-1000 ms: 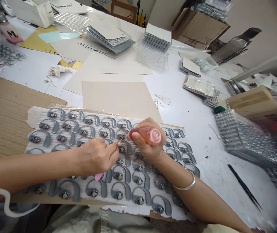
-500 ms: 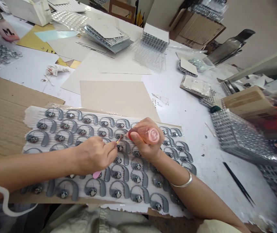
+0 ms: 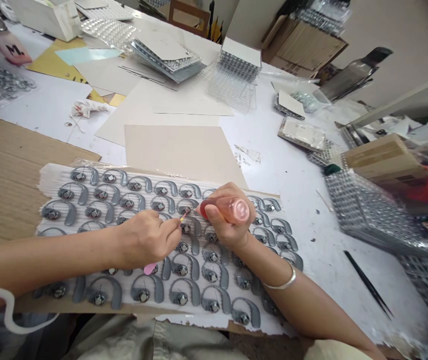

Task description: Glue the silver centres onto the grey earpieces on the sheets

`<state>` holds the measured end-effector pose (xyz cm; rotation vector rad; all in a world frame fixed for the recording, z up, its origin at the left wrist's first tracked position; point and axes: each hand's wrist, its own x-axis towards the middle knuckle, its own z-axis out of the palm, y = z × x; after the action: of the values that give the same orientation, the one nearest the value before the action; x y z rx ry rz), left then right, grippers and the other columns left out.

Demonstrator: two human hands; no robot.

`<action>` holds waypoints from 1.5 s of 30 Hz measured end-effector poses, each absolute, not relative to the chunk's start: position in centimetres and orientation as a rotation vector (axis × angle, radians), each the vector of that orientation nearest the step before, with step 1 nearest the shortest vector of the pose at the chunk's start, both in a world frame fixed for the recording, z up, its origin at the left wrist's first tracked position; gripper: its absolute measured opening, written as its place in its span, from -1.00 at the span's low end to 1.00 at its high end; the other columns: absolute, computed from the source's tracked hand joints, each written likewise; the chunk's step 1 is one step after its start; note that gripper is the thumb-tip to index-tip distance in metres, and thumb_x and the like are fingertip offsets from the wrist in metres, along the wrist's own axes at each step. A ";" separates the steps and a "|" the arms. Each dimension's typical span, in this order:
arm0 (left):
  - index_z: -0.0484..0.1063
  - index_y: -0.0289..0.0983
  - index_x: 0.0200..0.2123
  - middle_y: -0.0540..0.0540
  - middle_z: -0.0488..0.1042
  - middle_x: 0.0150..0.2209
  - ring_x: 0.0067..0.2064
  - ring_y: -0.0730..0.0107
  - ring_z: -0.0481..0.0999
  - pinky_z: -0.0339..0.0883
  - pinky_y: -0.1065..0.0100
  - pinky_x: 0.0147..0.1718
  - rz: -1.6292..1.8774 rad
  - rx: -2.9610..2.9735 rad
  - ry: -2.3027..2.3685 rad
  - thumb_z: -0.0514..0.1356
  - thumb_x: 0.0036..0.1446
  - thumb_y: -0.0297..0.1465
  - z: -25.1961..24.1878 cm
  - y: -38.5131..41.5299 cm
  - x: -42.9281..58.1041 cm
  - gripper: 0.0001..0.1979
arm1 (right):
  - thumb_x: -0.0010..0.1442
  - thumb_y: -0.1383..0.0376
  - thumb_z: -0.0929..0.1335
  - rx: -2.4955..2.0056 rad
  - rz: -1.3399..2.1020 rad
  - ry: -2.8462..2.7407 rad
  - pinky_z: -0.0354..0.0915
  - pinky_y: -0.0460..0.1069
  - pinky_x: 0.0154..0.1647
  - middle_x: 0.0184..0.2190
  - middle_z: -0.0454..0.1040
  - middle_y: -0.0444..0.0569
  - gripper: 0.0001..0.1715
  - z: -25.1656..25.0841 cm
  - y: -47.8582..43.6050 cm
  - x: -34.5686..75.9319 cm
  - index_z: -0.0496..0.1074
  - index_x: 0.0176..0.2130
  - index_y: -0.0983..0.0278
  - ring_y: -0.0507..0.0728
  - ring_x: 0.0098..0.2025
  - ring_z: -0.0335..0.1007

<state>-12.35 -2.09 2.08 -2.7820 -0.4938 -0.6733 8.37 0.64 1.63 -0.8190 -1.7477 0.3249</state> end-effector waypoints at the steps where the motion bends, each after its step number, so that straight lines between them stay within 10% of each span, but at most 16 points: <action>1: 0.37 -0.42 -0.34 -0.24 0.51 -0.38 -0.54 0.39 0.45 0.33 0.40 -0.66 -0.676 -2.777 -0.494 -0.01 0.15 -0.63 2.1 -2.1 -12.3 -0.83 | 0.07 0.28 0.40 -0.826 0.334 -1.750 0.28 -0.01 -0.53 -0.54 0.39 -0.08 -0.84 1.6 0.7 8.4 0.33 -0.46 0.25 0.06 -0.50 0.30; 45: 0.43 -0.29 -0.25 -0.02 0.56 -0.33 -0.34 0.42 0.56 0.35 0.47 -0.39 -0.910 -3.314 -1.018 0.06 0.18 -0.47 2.2 0.0 -13.6 -0.85 | 0.08 0.32 0.40 -0.730 0.324 -1.791 0.28 -0.01 -0.51 -0.53 0.40 -0.06 -0.86 1.3 0.5 8.3 0.36 -0.47 0.27 0.06 -0.49 0.30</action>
<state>-13.57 -0.01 2.24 -3.3145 -1.0176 -0.9100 8.32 0.49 1.35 -0.7299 -1.7911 0.3245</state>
